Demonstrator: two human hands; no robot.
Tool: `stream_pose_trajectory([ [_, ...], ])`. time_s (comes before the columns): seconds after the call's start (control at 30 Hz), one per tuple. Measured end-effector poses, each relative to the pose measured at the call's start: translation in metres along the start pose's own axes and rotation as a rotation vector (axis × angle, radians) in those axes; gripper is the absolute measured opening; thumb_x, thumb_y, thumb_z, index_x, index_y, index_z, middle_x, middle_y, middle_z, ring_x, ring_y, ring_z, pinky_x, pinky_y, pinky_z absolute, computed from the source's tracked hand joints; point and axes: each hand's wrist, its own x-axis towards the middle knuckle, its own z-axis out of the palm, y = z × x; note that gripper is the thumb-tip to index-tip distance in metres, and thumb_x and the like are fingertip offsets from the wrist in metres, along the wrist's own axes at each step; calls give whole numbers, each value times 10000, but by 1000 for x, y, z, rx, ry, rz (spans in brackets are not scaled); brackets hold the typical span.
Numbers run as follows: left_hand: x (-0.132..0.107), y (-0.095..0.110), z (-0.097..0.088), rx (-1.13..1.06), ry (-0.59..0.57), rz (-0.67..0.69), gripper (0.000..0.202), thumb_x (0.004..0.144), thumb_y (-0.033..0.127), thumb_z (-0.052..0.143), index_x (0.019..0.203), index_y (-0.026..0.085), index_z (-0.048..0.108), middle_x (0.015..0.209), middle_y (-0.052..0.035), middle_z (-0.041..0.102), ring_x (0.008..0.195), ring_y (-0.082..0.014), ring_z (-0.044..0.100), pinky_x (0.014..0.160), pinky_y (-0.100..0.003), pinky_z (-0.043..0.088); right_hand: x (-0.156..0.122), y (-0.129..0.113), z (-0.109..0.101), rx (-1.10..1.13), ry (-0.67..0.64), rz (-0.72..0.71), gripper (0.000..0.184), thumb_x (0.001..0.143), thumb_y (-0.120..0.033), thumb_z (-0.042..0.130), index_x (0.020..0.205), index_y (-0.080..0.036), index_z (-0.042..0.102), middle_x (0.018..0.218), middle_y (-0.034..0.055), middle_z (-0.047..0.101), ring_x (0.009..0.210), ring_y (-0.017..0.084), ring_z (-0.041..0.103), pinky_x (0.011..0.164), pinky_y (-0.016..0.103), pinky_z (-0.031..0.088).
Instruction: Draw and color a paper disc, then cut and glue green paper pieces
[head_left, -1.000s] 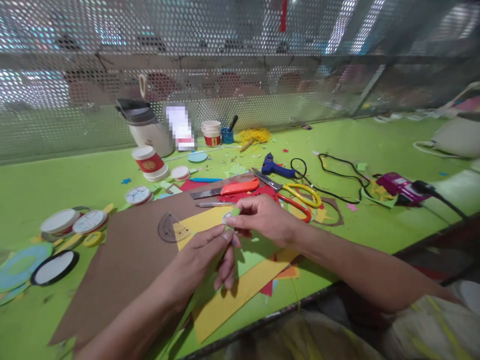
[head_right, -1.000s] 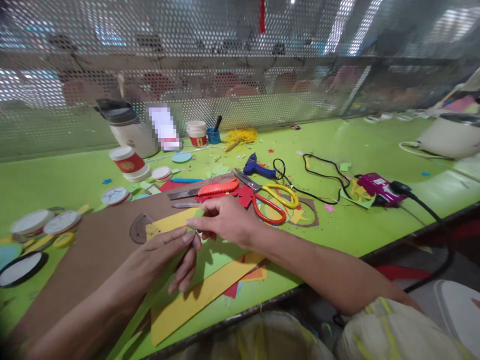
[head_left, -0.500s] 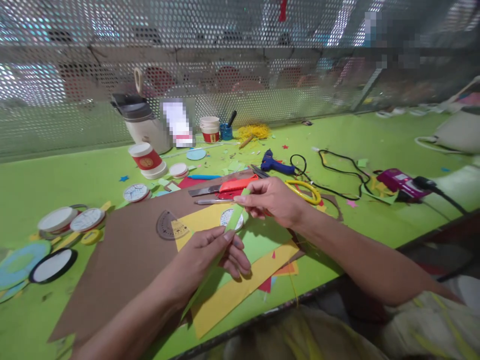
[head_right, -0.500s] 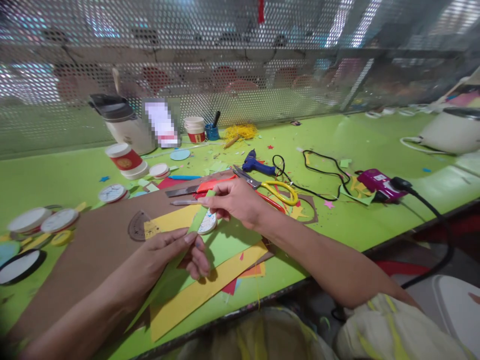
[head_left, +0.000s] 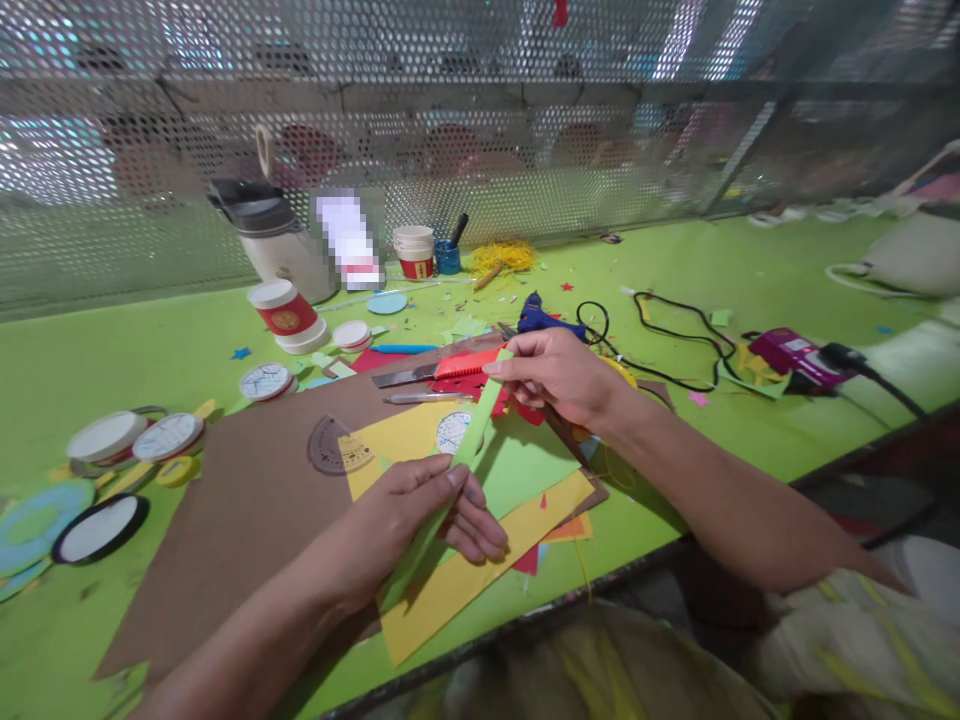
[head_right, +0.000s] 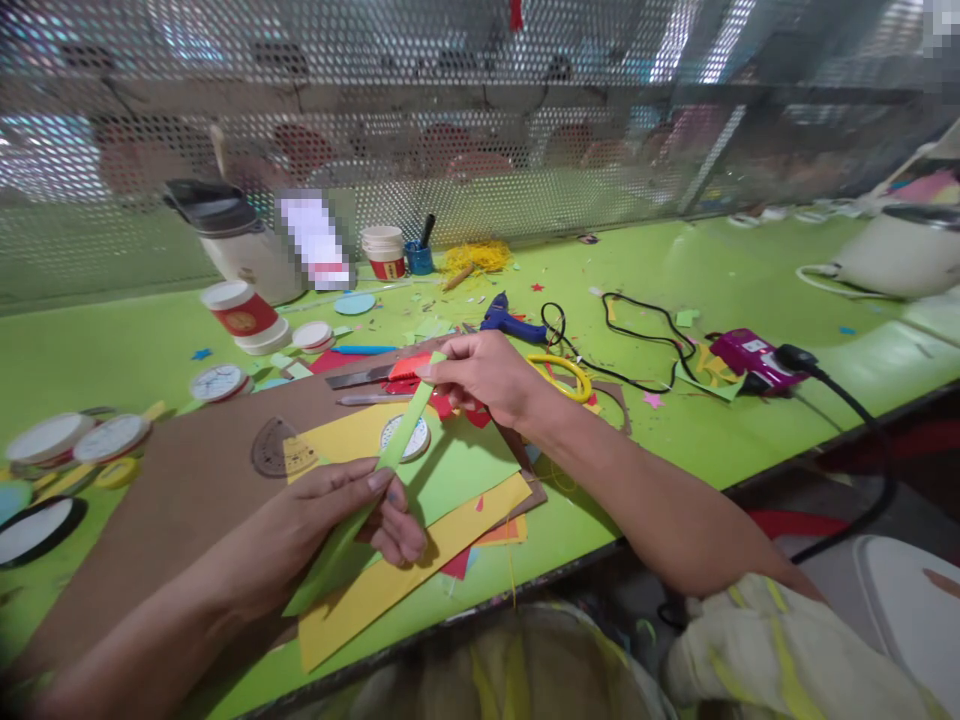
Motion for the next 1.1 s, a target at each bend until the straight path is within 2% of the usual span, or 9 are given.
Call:
stream_pose_trajectory([
  [0.2,1,-1,-1,-11,-14,-8,235,921,346,548,814,138,570,819,-182,778,729,-245,746,689,-325,571,5,-6,-10,31,39,-17,232,604,-167,777,525,-142,561,439,-29,577,340,33,451,304,131,256],
  [0.33,1,-1,1,-24,-10,21,229,919,331,558,794,140,578,786,-169,778,689,-223,739,660,-303,569,8,-10,-19,52,48,-35,257,597,-156,797,513,-143,554,423,-40,554,335,29,443,301,129,259],
  [0.67,2,-4,-4,-15,0,36,279,928,364,564,807,117,615,787,-186,775,666,-218,733,623,-300,570,13,-21,-39,77,74,-67,215,585,-137,831,566,-111,618,460,-2,591,346,40,467,284,130,259],
  [0.77,3,-4,-5,-15,20,36,296,909,388,593,813,110,628,801,-187,776,680,-234,740,621,-311,577,14,-21,-41,86,68,-65,233,580,-140,857,580,-108,626,463,7,603,354,43,474,287,127,271],
  [0.9,6,-6,-7,-13,66,47,304,861,416,660,800,120,628,746,-149,774,634,-222,737,539,-268,558,15,-22,-42,102,56,-72,268,564,-158,886,578,-111,623,460,6,608,361,39,473,290,121,283],
  [1.1,10,-4,-9,53,190,55,433,705,540,764,761,132,632,653,-105,753,545,-220,712,442,-255,527,18,-24,-45,112,39,-76,336,541,-213,919,540,-117,597,457,-4,598,375,39,480,300,121,305],
])
